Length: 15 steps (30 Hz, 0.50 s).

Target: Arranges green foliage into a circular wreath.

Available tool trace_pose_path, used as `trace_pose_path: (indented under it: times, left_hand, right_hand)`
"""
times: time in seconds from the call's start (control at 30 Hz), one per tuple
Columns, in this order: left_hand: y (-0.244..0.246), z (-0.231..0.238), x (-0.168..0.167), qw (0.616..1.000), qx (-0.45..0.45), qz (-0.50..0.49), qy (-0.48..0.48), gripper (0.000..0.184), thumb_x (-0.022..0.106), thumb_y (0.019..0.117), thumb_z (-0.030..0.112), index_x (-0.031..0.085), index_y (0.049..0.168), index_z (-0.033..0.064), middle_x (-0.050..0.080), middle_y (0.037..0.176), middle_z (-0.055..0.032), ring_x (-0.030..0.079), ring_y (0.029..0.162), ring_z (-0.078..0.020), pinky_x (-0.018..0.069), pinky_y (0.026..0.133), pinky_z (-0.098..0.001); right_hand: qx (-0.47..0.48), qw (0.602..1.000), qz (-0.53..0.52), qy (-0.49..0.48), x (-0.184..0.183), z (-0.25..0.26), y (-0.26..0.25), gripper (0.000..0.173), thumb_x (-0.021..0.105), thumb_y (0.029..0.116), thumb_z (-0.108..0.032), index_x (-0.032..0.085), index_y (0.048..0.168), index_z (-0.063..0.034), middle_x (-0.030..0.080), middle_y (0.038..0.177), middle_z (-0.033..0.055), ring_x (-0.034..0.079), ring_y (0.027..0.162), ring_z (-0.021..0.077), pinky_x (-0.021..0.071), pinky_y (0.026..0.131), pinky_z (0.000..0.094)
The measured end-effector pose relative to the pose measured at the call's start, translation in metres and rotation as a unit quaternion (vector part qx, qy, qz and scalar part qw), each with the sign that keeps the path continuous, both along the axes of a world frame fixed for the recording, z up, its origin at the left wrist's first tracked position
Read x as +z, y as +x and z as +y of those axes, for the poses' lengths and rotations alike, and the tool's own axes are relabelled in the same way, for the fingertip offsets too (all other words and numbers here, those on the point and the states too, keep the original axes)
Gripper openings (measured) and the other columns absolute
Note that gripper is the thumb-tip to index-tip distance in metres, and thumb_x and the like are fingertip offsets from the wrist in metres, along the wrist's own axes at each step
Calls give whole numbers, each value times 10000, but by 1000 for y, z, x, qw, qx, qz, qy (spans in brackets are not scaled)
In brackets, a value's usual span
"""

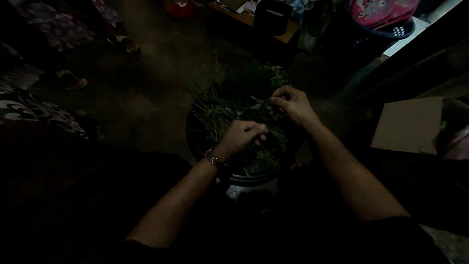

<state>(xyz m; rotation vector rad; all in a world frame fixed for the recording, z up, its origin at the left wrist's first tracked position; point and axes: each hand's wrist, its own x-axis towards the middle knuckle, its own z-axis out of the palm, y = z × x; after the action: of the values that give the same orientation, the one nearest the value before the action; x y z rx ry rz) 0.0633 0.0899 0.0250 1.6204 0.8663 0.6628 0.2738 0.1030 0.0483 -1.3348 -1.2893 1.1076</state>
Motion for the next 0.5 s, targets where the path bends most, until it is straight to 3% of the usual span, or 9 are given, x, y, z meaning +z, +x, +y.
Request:
trace_pose_path:
  times: [0.07,0.13,0.2,0.27,0.37,0.43,0.5]
  left_hand:
    - [8,-3,-7,999,-27,20,-26,289,516,1081,171,677,1244,-6,729,1027,-54,672,811,-59,569,768,-233]
    - [10,0,-11,999,5,42,-19,366,465,1105,224,591,1395,39,685,1228,-93,665,950,-95,551,868,-290]
    - [10,3,-10,997,67,45,-17,342,443,1112,247,611,1329,44,673,1128,-96,606,891,-108,500,797,-298]
    - [5,5,-8,993,115,29,-14,315,461,1105,230,632,1283,34,674,1097,-81,616,913,-93,512,828,-293]
    - [-5,7,-8,989,145,34,6,290,495,1094,200,652,1237,2,676,1066,-109,614,880,-120,519,811,-327]
    - [-9,8,-13,989,138,45,24,268,515,1085,187,651,1230,7,663,1001,-105,583,793,-115,502,728,-302]
    - [-12,9,-15,991,118,56,24,315,546,1071,175,604,1324,-3,673,1063,-140,616,832,-144,527,783,-329]
  right_hand:
    - [-17,999,28,-4,-2,-3,-7,74,606,1005,-54,588,1062,-10,696,890,56,706,746,114,620,743,287]
    - [-23,998,50,-19,-6,-7,-13,82,593,1009,-72,607,1059,-8,709,909,65,711,768,123,619,753,299]
    - [-10,999,26,-22,-12,-11,-18,73,590,1000,-70,627,1030,-14,707,896,43,673,731,79,588,698,254]
    - [8,998,-59,-30,-15,-16,-23,74,636,1000,-91,650,1025,-23,657,865,19,584,675,39,508,631,204]
    - [49,983,-152,-87,-17,-22,-31,135,631,1023,-139,657,1070,-15,649,894,86,593,694,121,526,655,300]
    - [79,978,-140,-131,-19,-21,-34,156,593,1046,-131,651,1107,1,658,928,110,608,721,140,539,688,323]
    - [81,982,-74,-156,-24,-19,-37,127,549,1064,-119,609,1104,-14,611,894,66,592,714,100,536,693,271]
